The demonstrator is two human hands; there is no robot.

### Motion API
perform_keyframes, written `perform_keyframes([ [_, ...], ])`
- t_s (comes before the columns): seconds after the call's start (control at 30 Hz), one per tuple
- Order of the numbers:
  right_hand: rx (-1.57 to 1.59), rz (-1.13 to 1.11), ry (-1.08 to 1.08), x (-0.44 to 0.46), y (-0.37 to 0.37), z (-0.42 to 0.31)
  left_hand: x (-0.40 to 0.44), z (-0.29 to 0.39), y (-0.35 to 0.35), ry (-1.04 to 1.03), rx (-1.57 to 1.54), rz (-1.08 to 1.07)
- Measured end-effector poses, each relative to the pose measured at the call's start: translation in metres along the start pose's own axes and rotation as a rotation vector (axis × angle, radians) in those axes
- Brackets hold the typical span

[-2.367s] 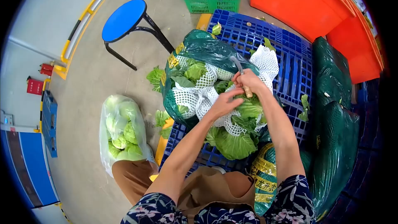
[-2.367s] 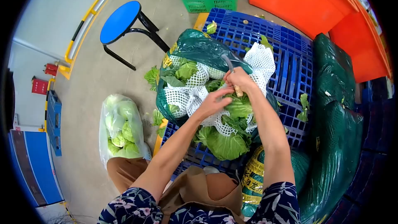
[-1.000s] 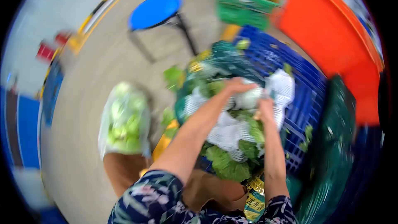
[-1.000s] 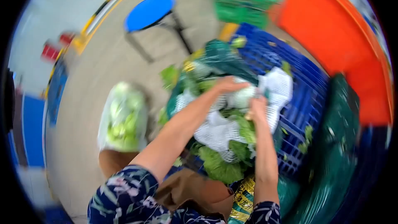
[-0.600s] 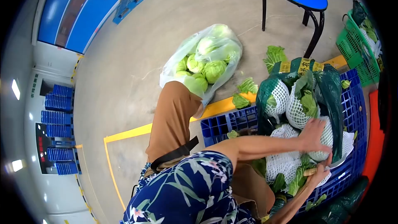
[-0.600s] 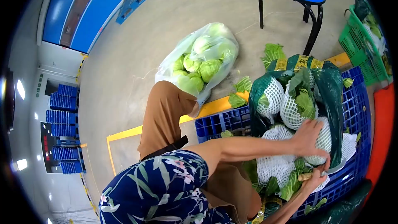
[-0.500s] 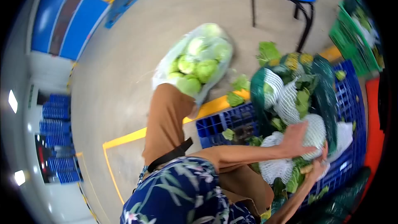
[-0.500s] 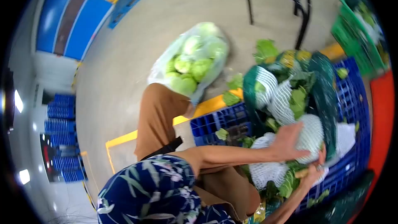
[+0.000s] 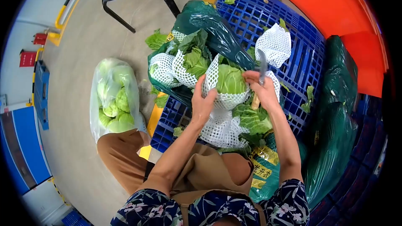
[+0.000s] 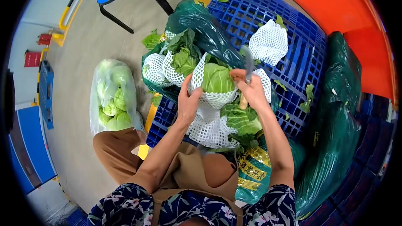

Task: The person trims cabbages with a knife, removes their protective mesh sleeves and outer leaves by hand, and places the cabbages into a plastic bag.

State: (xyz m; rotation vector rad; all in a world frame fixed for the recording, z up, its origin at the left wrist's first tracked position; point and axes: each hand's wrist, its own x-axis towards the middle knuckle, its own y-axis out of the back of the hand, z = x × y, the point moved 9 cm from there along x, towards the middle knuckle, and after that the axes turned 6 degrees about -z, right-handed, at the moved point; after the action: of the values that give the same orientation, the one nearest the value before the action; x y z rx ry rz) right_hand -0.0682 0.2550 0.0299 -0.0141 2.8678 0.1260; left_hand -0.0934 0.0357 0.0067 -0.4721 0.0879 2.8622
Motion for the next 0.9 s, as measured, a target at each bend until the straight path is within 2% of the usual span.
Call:
perform_keyframes([
  [0.07, -0.145, -0.009, -0.011, 0.014, -0.009, -0.017, -0.005, -0.018, 0.004, 0.038, -0.052, -0.012],
  [0.13, -0.209, -0.049, -0.178, 0.016, -0.015, -0.018, -0.005, -0.012, 0.002, -0.004, 0.011, -0.027],
  [0.23, -0.118, -0.095, -0.324, 0.023, -0.008, -0.003, 0.012, 0.002, -0.004, -0.020, 0.174, -0.075],
  [0.3, -0.197, -0.076, -0.131, 0.010, -0.006, -0.009, 0.018, 0.046, 0.004, -0.334, 0.486, 0.127],
  [0.33, -0.239, -0.065, -0.027, 0.003, -0.006, -0.018, 0.014, 0.077, 0.000, -0.444, 0.527, 0.187],
  [0.37, -0.197, -0.109, -0.024, -0.005, -0.011, -0.016, 0.009, 0.108, -0.004, -0.550, 0.573, 0.253],
  [0.47, -0.247, -0.124, 0.149, -0.025, -0.036, -0.026, 0.039, 0.076, -0.052, -0.288, 0.409, -0.356],
  [0.5, -0.256, -0.064, 0.169, -0.024, -0.038, -0.028, 0.037, 0.063, -0.054, -0.312, 0.825, -0.343],
  [0.6, 0.010, 0.029, -0.114, -0.013, -0.031, -0.005, 0.009, 0.054, -0.041, -0.375, 1.018, -0.108],
  [0.63, 0.000, 0.012, -0.126, -0.007, -0.031, -0.008, -0.002, 0.050, -0.032, -0.337, 1.000, -0.035],
  [0.73, -0.083, -0.263, -0.145, 0.010, -0.055, -0.009, -0.020, 0.015, -0.003, -0.188, 0.866, -0.062],
  [0.77, -0.244, -0.273, -0.004, 0.013, -0.062, -0.010, -0.028, 0.012, 0.003, -0.215, 0.837, -0.065],
  [0.87, -0.577, -0.316, 0.205, 0.015, -0.092, -0.006, -0.041, 0.009, 0.013, -0.071, 0.727, -0.141],
  [0.9, -0.512, -0.399, 0.131, 0.014, -0.097, -0.009, -0.041, 0.015, 0.014, -0.113, 0.729, -0.137],
])
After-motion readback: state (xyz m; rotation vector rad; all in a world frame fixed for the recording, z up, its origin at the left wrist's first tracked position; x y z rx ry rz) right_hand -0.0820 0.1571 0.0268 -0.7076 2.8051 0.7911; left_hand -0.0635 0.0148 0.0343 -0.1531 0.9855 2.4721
